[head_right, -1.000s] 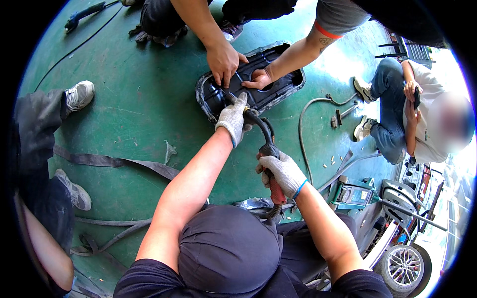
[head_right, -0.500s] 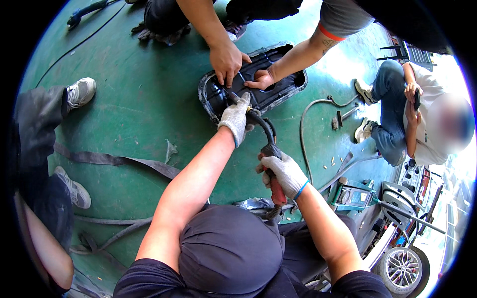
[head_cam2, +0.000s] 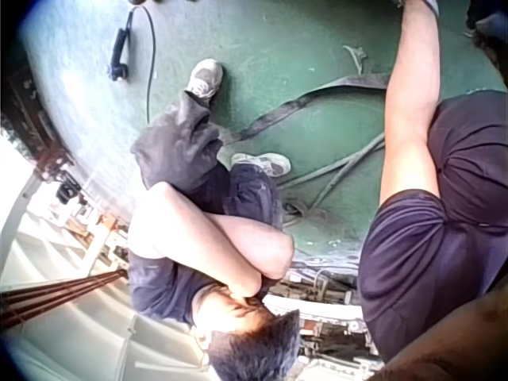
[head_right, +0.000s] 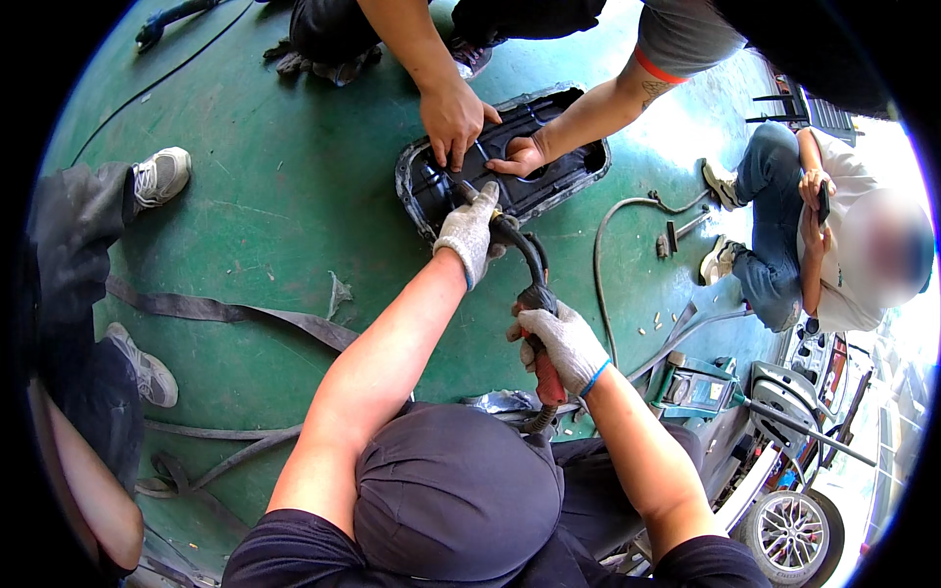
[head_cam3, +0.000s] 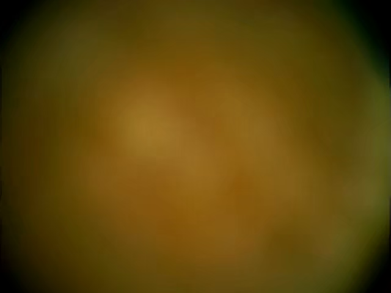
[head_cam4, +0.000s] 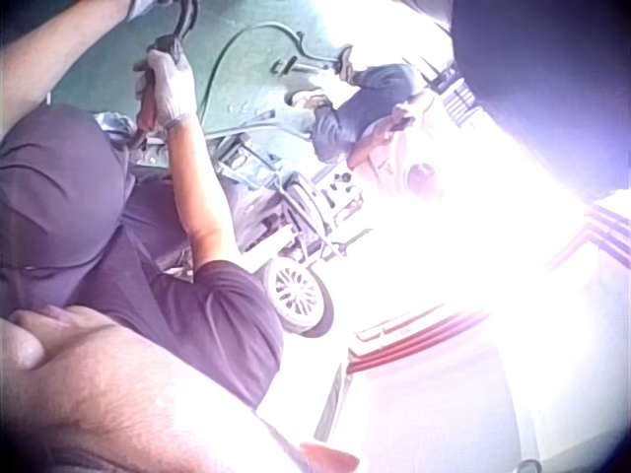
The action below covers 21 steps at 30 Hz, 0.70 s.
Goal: The person welds a black metal part on the floor using a welding torch and a yellow face shield. They hold the part steady with gloved hands, apply the torch to create sparks, and adjust the shield for eye protection.
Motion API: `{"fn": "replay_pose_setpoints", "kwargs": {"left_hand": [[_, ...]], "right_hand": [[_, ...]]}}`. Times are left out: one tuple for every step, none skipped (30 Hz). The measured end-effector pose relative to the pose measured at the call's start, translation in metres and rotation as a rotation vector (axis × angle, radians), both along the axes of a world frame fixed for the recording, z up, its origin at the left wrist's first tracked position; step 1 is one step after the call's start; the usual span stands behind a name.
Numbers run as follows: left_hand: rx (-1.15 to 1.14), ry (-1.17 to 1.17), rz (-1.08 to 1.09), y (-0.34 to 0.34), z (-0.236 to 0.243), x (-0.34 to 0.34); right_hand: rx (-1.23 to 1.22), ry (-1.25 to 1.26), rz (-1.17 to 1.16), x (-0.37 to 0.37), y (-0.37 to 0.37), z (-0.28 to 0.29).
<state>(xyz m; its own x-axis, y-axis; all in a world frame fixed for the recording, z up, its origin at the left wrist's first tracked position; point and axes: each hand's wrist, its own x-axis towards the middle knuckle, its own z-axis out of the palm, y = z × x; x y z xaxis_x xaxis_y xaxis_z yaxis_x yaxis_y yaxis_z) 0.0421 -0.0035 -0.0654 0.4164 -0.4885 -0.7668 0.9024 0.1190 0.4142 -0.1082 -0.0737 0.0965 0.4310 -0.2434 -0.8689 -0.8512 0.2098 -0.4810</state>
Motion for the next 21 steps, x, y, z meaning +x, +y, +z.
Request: {"fn": "replay_pose_setpoints", "kwargs": {"left_hand": [[-0.006,0.0,0.0,0.001,0.002,0.0],[-0.013,0.0,0.001,0.001,0.003,0.001],[-0.017,0.0,0.003,0.002,0.002,0.001],[-0.013,0.003,0.007,0.002,0.001,0.0],[-0.009,0.006,0.012,0.002,0.001,0.0],[-0.005,0.009,0.017,0.001,0.0,-0.001],[-0.008,0.011,0.02,0.001,-0.002,-0.001],[-0.011,0.013,0.023,0.001,-0.003,0.0],[-0.016,0.015,0.024,0.001,-0.004,0.0],[-0.024,0.023,0.025,0.001,-0.005,0.001],[-0.032,0.03,0.026,0.0,-0.007,0.003],[-0.039,0.037,0.029,0.0,-0.008,0.004],[-0.048,0.044,0.039,0.0,-0.009,0.004],[-0.057,0.05,0.049,-0.001,-0.01,0.003],[-0.065,0.057,0.06,-0.001,-0.011,0.003],[-0.064,0.038,0.058,0.0,-0.012,0.003],[-0.062,0.018,0.056,0.0,-0.013,0.003],[-0.062,-0.001,0.054,0.0,-0.012,0.003],[-0.055,0.015,0.106,-0.002,-0.011,0.004],[-0.068,-0.001,0.12,-0.001,-0.011,0.001],[-0.082,-0.016,0.129,0.001,-0.002,-0.001]], "right_hand": [[-0.001,-0.001,-0.002,0.0,0.0,0.0],[-0.004,-0.001,-0.002,0.0,0.0,0.0],[-0.006,-0.003,0.0,0.001,0.001,0.001],[-0.007,-0.004,0.002,0.001,0.001,0.001],[-0.017,0.001,0.012,0.001,0.002,0.002],[-0.027,0.006,0.023,0.001,0.003,0.003],[-0.037,0.011,0.034,0.002,0.004,0.003],[-0.035,0.009,0.032,0.002,0.004,0.003],[-0.035,0.007,0.029,0.003,0.004,0.003],[-0.034,0.005,0.026,0.003,0.004,0.002],[-0.037,0.001,0.026,0.004,0.004,0.002],[-0.04,-0.003,0.026,0.005,0.005,0.002],[-0.042,-0.007,0.027,0.006,0.005,0.003],[-0.047,-0.004,0.034,0.007,0.006,0.004],[-0.051,-0.002,0.041,0.008,0.007,0.005],[-0.055,0.0,0.049,0.008,0.008,0.006],[-0.048,-0.006,0.022,0.007,0.008,0.004],[-0.041,-0.012,-0.006,0.004,0.008,0.001],[-0.035,-0.018,-0.034,0.003,0.008,0.0],[-0.042,-0.015,-0.023,0.003,0.008,0.0],[-0.049,-0.012,-0.017,0.003,0.007,0.001]]}}
